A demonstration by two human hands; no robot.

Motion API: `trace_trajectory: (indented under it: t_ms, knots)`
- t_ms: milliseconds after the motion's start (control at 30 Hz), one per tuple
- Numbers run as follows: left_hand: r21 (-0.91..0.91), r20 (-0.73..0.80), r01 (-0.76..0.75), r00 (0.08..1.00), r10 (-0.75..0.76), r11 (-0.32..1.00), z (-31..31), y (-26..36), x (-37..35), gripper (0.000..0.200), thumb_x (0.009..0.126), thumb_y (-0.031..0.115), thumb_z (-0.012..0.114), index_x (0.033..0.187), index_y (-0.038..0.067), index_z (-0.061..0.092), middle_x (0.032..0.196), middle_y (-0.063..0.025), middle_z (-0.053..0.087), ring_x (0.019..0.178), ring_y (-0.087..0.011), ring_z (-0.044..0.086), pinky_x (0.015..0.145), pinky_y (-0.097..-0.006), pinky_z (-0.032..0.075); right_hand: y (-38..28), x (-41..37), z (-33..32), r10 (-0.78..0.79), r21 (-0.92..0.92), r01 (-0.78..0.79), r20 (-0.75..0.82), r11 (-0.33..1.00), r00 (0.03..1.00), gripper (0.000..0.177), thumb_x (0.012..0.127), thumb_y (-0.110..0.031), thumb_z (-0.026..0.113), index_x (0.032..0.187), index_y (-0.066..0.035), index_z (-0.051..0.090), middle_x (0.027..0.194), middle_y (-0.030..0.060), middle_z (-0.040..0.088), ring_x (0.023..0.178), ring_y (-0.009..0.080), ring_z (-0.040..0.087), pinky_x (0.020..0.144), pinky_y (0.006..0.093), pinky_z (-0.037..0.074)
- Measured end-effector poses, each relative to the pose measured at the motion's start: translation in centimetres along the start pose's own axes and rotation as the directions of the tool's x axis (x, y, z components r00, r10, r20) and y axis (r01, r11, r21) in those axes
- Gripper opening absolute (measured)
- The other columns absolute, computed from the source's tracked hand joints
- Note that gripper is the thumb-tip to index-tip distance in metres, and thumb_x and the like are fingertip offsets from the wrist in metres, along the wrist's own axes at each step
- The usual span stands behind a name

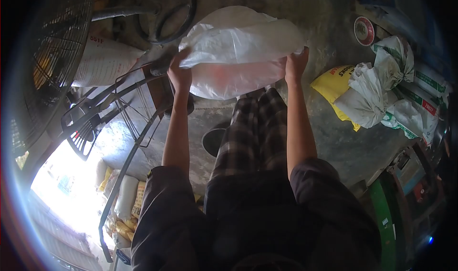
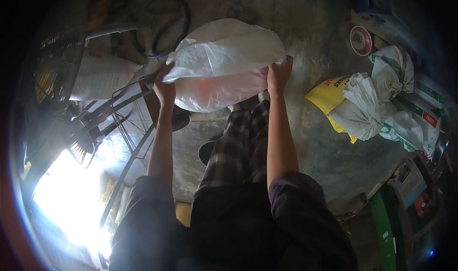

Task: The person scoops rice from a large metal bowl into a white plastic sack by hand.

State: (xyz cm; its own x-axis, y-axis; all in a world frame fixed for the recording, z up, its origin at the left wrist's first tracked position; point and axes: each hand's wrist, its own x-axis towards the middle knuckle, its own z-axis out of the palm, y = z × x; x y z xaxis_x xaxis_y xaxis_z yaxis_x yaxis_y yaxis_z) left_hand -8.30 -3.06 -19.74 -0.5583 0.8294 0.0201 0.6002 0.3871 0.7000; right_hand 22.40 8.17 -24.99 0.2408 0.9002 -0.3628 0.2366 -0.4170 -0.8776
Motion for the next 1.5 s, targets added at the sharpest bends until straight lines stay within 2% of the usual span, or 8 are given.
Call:
trace_trajectory:
  t_ms: [233, 300, 400, 600, 700, 967, 1267, 1500]
  knots:
    - [-0.099, 0.543, 0.577, 0.714, -0.441, 0.811, 2.9, -1.7, 0.8, 0.025, 0.079, 0.002, 0.054, 0.101, -0.001, 0.064, 0.087, -0.0165, 0.067, 0.08, -0.0233, 0.066, 0.073, -0.0342, 0.05, 3.9, 3.1, 0.7, 0.135, 0.357, -0.161, 0.099, 0.92, 0.986, 0.034, 0.085, -0.022, 0.056, 0.112, -0.001, 0.056, 0.1, 0.0087, 0.059, 0.092, 0.0185, 0.055, 0.084, 0.0317, 0.043]
    - [0.049, 0.612, -0.291, 0.765, 0.202, 0.955, 2.2, -3.3, 2.4, 0.022, 0.083, 0.009, 0.053, 0.099, 0.0, 0.065, 0.085, -0.0133, 0.066, 0.076, -0.0225, 0.064, 0.073, -0.035, 0.051, 6.2, 5.0, 0.2, 0.349, 0.463, -0.557, 0.462, 0.69, 0.815, 0.031, 0.086, -0.024, 0.051, 0.107, -0.003, 0.06, 0.097, 0.0078, 0.06, 0.089, 0.0177, 0.056, 0.083, 0.0319, 0.045]
    - [-0.102, 0.871, 0.964, 0.206, -0.446, 0.246, 3.3, -8.1, 5.0, 0.031, 0.08, 0.022, 0.057, 0.1, -0.001, 0.063, 0.092, -0.012, 0.066, 0.079, -0.0247, 0.064, 0.074, -0.0348, 0.052, 3.0, 6.0, -1.6, 0.5, 0.36, -0.795, 0.631, 0.488, 0.593, 0.028, 0.085, -0.024, 0.051, 0.106, -0.006, 0.06, 0.099, 0.0081, 0.061, 0.093, 0.0173, 0.057, 0.085, 0.031, 0.046]
    - [-0.323, 0.759, 0.862, 0.483, -0.438, 0.391, 3.7, -8.7, 6.2, 0.03, 0.082, 0.024, 0.056, 0.102, 0.004, 0.064, 0.093, -0.0115, 0.065, 0.081, -0.0249, 0.063, 0.076, -0.0372, 0.052, 6.5, 7.4, 0.3, 0.084, 0.212, -0.337, 0.725, 0.917, 0.683, 0.039, 0.081, -0.032, 0.059, 0.11, -0.006, 0.059, 0.106, 0.0109, 0.062, 0.095, 0.0209, 0.06, 0.084, 0.0336, 0.049]
    - [-0.404, 0.584, 0.667, 0.715, -0.384, 0.626, 2.0, -6.2, 7.0, 0.028, 0.085, 0.025, 0.054, 0.101, 0.005, 0.064, 0.092, -0.0107, 0.065, 0.085, -0.0224, 0.062, 0.079, -0.0365, 0.05, 3.4, 10.6, 1.7, 0.488, -0.049, -0.887, 0.848, 0.46, 0.206, 0.043, 0.081, -0.032, 0.061, 0.114, -0.005, 0.057, 0.111, 0.011, 0.06, 0.1, 0.0191, 0.058, 0.087, 0.0334, 0.047]
    - [0.237, 0.015, -0.016, 1.0, 0.013, 0.971, 1.4, 8.2, 1.7, 0.011, 0.072, 0.001, 0.064, 0.081, 0.005, 0.059, 0.079, -0.011, 0.059, 0.074, -0.0282, 0.057, 0.072, -0.0363, 0.046, -4.2, 8.1, 0.7, -0.247, -0.523, 0.361, 0.276, 0.772, 0.929, 0.064, 0.076, -0.027, 0.064, 0.13, -0.001, 0.04, 0.118, 0.0181, 0.051, 0.109, 0.0337, 0.05, 0.095, 0.0423, 0.039]
    - [0.2, 0.766, -0.492, 0.618, 0.178, 0.847, 8.2, 8.5, -1.9, 0.084, 0.057, 0.04, 0.081, 0.122, 0.004, 0.042, 0.101, -0.0186, 0.058, 0.096, -0.0341, 0.058, 0.088, -0.0451, 0.044, -5.8, 4.6, 7.9, -0.603, -0.455, 0.877, 0.747, -0.154, 0.282, 0.073, 0.069, -0.007, 0.063, 0.137, -0.008, 0.038, 0.114, 0.0218, 0.054, 0.107, 0.0349, 0.053, 0.093, 0.0516, 0.039]
    - [0.251, 0.931, -0.429, 0.351, -0.096, 0.868, 6.4, 2.7, -7.9, 0.016, 0.074, 0.013, 0.057, 0.086, 0.004, 0.059, 0.082, -0.0173, 0.062, 0.082, -0.0348, 0.061, 0.073, -0.0432, 0.048, -12.6, 12.1, 13.5, -0.223, -0.415, 0.85, 0.839, 0.325, 0.496, 0.012, 0.069, -0.007, 0.062, 0.079, -0.001, 0.067, 0.082, 0.0198, 0.066, 0.077, 0.0344, 0.066, 0.064, 0.0434, 0.054]
